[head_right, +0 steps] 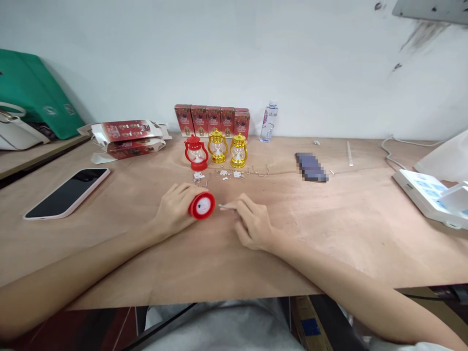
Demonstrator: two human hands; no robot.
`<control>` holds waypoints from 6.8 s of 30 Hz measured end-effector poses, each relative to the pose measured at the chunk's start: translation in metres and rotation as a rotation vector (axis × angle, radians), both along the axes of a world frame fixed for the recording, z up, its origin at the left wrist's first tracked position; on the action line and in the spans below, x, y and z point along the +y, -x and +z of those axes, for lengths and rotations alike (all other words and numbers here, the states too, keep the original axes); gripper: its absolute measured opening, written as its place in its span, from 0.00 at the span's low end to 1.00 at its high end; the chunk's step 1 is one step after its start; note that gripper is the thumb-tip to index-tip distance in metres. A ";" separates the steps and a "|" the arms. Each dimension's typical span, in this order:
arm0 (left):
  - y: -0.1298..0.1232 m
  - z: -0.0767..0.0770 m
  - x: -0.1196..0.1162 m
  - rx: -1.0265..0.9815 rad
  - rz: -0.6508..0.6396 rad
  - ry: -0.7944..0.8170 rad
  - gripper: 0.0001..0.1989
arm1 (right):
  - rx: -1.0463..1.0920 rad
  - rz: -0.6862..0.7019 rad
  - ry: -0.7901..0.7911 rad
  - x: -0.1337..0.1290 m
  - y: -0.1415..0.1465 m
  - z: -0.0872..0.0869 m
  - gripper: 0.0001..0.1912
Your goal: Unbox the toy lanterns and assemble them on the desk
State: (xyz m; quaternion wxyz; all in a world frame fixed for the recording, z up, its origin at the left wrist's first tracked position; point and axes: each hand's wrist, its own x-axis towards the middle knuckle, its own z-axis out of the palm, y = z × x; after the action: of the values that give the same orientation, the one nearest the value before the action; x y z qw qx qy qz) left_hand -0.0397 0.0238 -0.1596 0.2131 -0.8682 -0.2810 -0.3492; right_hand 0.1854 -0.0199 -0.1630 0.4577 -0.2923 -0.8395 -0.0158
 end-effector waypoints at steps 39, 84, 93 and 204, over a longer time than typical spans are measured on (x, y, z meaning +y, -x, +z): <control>-0.007 -0.001 0.006 0.138 0.004 -0.099 0.08 | -0.398 -0.233 -0.322 0.044 0.015 -0.009 0.15; 0.002 -0.001 0.011 -0.024 0.096 -0.024 0.09 | -0.172 -0.733 0.258 0.108 -0.063 -0.013 0.13; 0.006 -0.003 0.013 -0.150 0.151 0.050 0.14 | -0.368 -0.429 0.034 0.039 0.009 -0.003 0.24; 0.001 0.005 0.010 0.093 0.379 -0.024 0.16 | -0.772 -0.477 0.277 0.004 0.041 0.011 0.29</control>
State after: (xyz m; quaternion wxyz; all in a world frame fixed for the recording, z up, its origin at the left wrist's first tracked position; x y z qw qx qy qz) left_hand -0.0404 0.0341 -0.1543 0.2982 -0.8124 -0.4250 -0.2655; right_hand 0.1442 -0.0155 -0.1516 0.0523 -0.5078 -0.8520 -0.1160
